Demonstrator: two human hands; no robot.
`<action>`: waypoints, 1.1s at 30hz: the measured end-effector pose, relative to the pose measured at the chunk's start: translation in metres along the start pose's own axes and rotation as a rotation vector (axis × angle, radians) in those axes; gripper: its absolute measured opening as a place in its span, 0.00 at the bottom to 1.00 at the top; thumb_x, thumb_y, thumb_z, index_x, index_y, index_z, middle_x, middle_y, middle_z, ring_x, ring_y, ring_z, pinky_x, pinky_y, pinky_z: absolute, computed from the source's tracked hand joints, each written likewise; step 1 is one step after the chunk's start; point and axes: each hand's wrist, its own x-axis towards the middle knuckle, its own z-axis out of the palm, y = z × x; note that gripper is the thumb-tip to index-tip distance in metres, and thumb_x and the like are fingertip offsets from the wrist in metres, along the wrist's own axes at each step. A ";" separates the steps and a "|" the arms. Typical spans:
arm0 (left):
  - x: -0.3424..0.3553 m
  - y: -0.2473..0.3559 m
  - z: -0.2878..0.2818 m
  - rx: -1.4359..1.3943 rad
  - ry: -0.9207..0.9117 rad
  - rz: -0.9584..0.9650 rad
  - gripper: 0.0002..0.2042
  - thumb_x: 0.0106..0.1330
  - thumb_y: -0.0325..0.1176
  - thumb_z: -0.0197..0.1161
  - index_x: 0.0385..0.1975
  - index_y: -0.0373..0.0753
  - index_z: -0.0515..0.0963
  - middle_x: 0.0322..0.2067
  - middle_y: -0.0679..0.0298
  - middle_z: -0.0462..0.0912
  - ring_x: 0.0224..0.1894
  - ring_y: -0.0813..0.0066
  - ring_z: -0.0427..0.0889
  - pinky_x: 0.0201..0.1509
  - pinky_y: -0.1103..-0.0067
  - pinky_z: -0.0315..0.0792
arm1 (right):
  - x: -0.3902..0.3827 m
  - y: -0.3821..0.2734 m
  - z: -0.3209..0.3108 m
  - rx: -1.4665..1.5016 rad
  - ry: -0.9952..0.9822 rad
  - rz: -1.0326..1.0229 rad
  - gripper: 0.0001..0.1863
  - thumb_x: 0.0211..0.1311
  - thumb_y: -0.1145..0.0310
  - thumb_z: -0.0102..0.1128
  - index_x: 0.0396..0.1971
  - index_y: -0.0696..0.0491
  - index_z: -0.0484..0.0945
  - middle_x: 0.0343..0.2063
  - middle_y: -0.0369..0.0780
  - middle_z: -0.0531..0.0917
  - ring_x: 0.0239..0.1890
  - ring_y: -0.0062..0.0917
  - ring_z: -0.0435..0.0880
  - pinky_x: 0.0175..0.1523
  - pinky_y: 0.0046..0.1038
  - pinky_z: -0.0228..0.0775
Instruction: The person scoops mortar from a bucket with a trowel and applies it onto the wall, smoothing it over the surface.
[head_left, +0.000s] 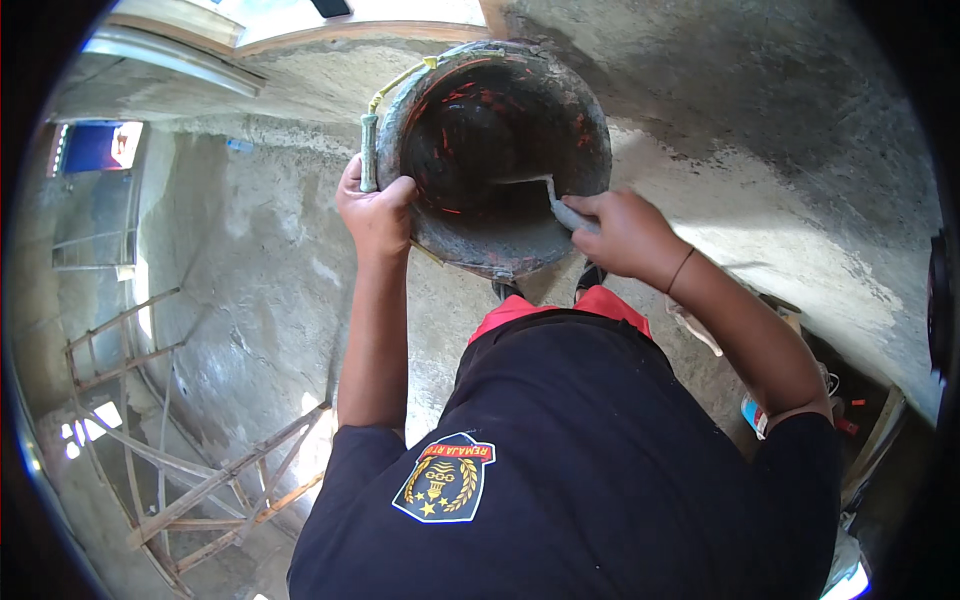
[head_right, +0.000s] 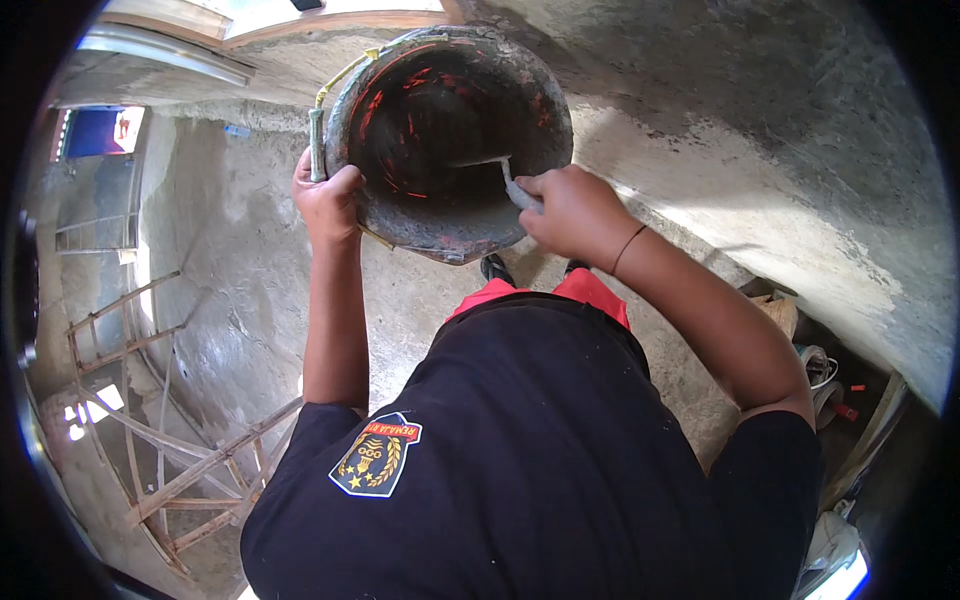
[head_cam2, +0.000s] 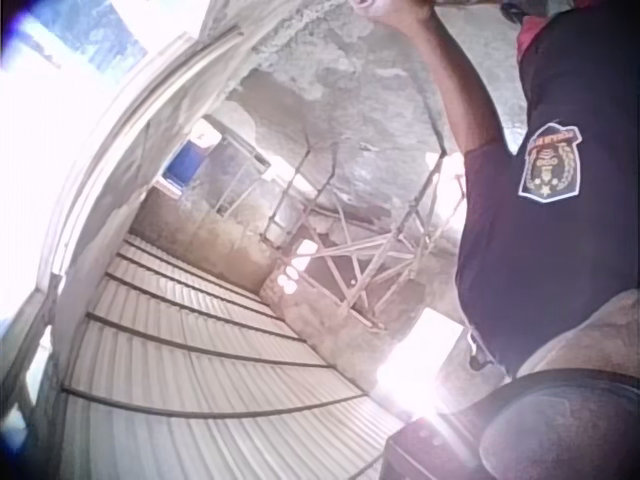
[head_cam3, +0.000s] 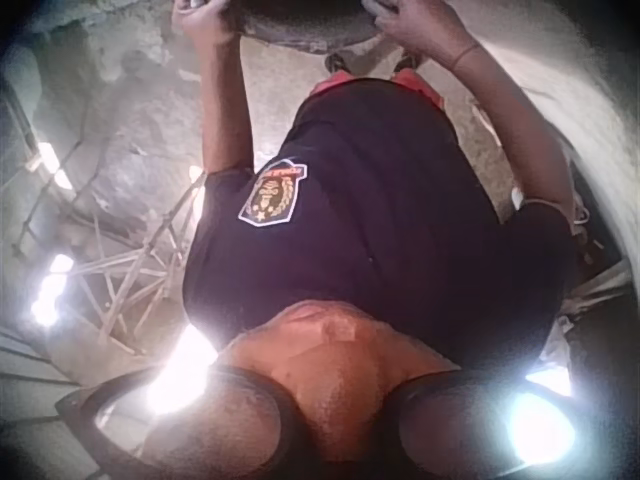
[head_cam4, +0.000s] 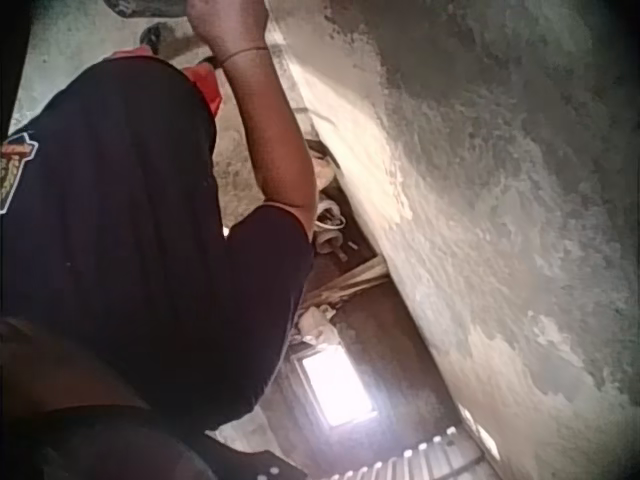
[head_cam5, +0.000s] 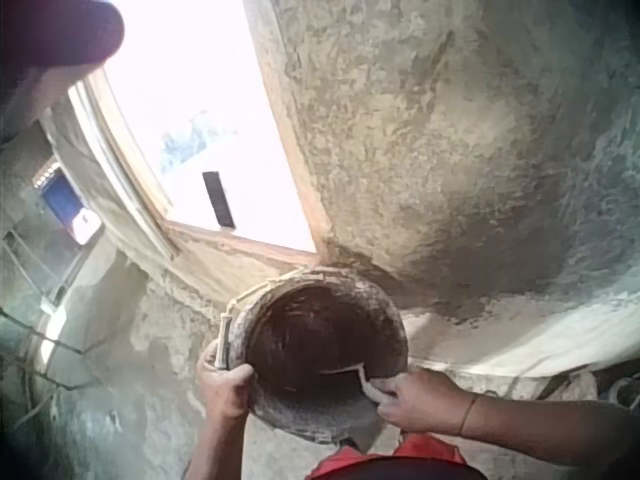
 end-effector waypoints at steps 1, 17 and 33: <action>0.000 -0.002 -0.003 0.001 0.003 0.001 0.12 0.44 0.17 0.56 0.31 0.32 0.78 0.27 0.71 0.79 0.26 0.86 0.73 0.33 0.88 0.67 | 0.005 -0.001 -0.003 0.000 -0.002 -0.004 0.26 0.50 0.65 0.55 0.52 0.54 0.79 0.34 0.52 0.83 0.37 0.45 0.84 0.47 0.36 0.75; 0.007 -0.004 -0.002 0.054 -0.070 -0.021 0.15 0.43 0.17 0.56 0.35 0.31 0.78 0.28 0.71 0.80 0.27 0.86 0.74 0.34 0.88 0.68 | 0.016 -0.018 -0.002 0.037 0.150 -0.047 0.24 0.49 0.64 0.56 0.49 0.51 0.81 0.31 0.51 0.83 0.35 0.45 0.83 0.44 0.40 0.76; 0.016 0.005 0.000 0.162 -0.112 0.007 0.14 0.43 0.18 0.57 0.33 0.32 0.79 0.27 0.72 0.79 0.26 0.86 0.73 0.34 0.88 0.67 | 0.015 -0.003 0.010 -0.119 0.117 -0.267 0.21 0.49 0.65 0.57 0.46 0.46 0.83 0.28 0.48 0.82 0.32 0.44 0.83 0.40 0.41 0.77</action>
